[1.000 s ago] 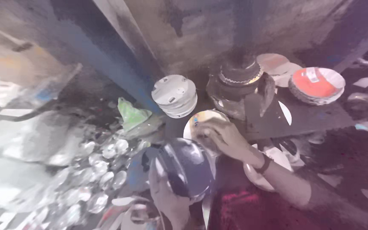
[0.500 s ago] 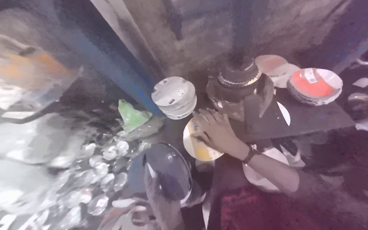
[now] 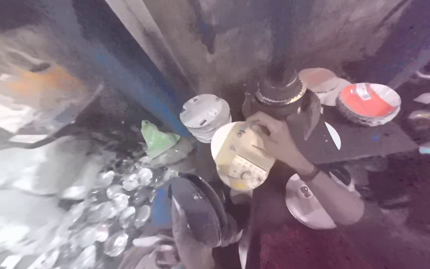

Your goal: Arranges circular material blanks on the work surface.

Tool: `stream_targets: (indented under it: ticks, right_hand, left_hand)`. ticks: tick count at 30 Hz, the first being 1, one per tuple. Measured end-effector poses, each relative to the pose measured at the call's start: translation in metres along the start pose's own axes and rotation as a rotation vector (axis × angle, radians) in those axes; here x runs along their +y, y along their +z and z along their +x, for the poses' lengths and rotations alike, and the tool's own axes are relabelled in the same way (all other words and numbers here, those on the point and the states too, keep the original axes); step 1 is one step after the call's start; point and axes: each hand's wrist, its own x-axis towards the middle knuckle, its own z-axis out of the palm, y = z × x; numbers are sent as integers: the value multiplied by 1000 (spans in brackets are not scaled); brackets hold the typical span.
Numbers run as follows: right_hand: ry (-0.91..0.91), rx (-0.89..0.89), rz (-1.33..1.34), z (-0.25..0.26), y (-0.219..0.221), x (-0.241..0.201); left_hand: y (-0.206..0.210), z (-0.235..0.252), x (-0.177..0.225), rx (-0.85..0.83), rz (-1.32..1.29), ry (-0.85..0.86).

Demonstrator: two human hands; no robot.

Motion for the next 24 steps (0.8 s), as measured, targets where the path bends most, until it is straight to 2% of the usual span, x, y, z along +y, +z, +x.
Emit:
stream_targets:
  ticks: [3, 7, 9, 11, 13, 14, 16, 20, 22, 24]
  right_hand:
    - [36, 37, 154, -12, -9, -8]
    - [154, -310, 288, -39, -24, -37]
    - [172, -357, 303, -54, -45, -41]
    - [121, -167, 249, -80, -54, -40]
    - [-45, 184, 165, -107, -47, -33]
    - [-107, 263, 123, -117, -49, -28]
    - [-70, 279, 57, -135, -62, -19]
    - [237, 127, 99, -156, -107, 0]
    - [238, 149, 196, -163, -136, 5]
    - [345, 278, 474, -169, -164, 5]
  left_hand:
    - [21, -3, -3, -39, 127, 63]
    - [80, -21, -10, -137, 398, 252]
    - [95, -29, -14, -181, 455, 294]
    - [103, -38, -26, -343, 473, 323]
    - [112, -47, -41, -480, 383, 311]
    - [117, -51, -48, -508, 350, 304]
    - [129, -63, -55, -553, 372, 337]
    - [150, -88, -61, -614, 520, 513]
    - [153, -85, -66, -747, 505, 432]
    - [150, -75, -68, -935, 374, 195]
